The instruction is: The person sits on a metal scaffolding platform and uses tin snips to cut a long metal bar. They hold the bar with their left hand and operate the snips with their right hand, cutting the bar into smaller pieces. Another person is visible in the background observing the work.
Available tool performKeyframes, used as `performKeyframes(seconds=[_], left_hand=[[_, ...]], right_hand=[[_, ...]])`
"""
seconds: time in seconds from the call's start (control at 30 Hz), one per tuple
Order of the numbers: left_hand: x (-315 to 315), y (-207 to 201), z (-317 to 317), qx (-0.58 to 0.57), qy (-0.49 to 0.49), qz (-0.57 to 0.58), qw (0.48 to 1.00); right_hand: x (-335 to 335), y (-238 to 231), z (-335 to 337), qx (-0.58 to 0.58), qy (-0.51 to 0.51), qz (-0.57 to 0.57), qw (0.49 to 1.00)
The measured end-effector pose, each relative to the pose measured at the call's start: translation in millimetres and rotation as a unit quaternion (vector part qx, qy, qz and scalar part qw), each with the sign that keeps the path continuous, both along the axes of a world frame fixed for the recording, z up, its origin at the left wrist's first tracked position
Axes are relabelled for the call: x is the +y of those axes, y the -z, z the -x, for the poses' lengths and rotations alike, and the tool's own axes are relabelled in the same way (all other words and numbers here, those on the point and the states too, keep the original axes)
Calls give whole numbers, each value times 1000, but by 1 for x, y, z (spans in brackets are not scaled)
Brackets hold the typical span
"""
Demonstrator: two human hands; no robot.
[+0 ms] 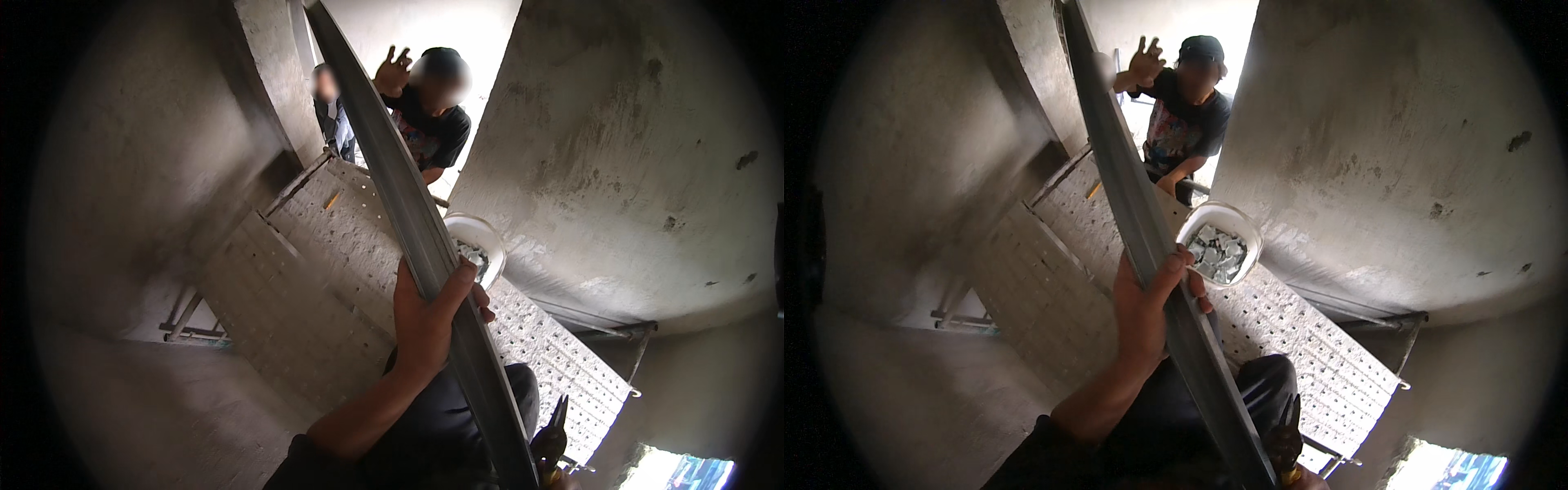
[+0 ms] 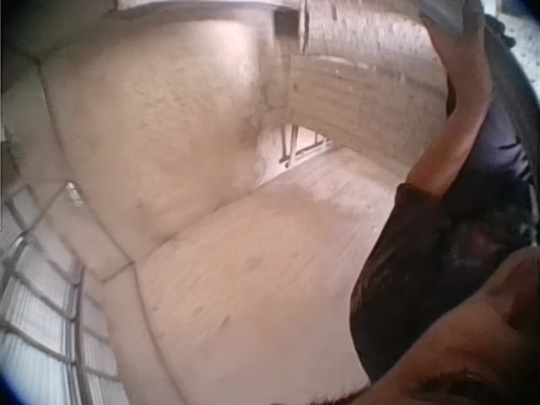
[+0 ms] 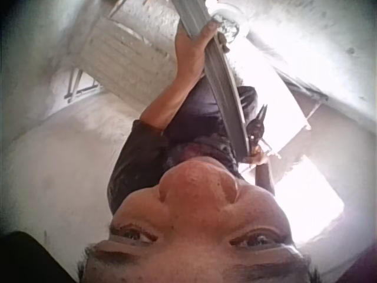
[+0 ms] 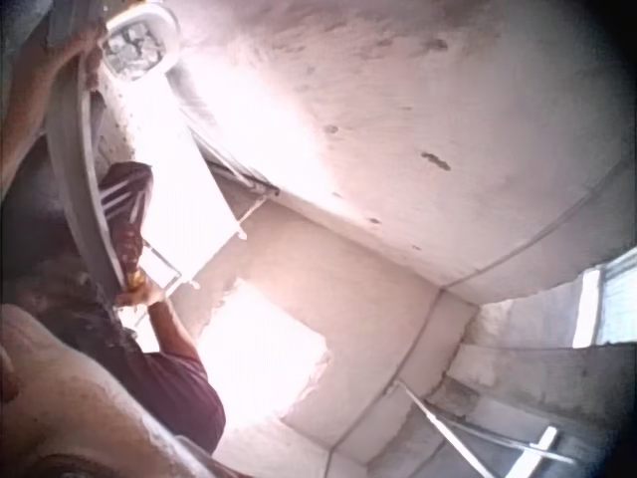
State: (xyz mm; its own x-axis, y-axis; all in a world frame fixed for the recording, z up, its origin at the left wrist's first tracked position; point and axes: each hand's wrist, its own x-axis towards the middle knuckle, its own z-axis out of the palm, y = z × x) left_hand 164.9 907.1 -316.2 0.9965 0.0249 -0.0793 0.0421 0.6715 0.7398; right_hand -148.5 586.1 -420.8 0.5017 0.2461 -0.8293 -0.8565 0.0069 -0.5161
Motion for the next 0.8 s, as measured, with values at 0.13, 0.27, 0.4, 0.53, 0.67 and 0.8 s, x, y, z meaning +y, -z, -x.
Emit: performKeyframes(seconds=[0.13, 0.27, 0.4, 0.53, 0.67, 0.8], left_hand=[[-25, 26, 4, 22, 24, 20, 999], [-53, 67, -4, 88, 29, -7, 996], [-50, 35, 29, 80, 39, 44, 995], [-37, 38, 72, 114, 30, 36, 992], [-37, 41, 88, 132, 12, -10, 991], [-37, 31, 87, 138, -27, -50, 989]], right_hand=[[-18, 1, 28, -2, 33, 20, 999], [-27, -4, 53, 0, 4, -11, 1000], [-35, -10, 53, -22, -52, -48, 997], [-19, -38, 45, -117, -90, 19, 989], [-6, -79, 14, -53, -203, 140, 968], [-4, -78, 2, -58, -159, 44, 985]])
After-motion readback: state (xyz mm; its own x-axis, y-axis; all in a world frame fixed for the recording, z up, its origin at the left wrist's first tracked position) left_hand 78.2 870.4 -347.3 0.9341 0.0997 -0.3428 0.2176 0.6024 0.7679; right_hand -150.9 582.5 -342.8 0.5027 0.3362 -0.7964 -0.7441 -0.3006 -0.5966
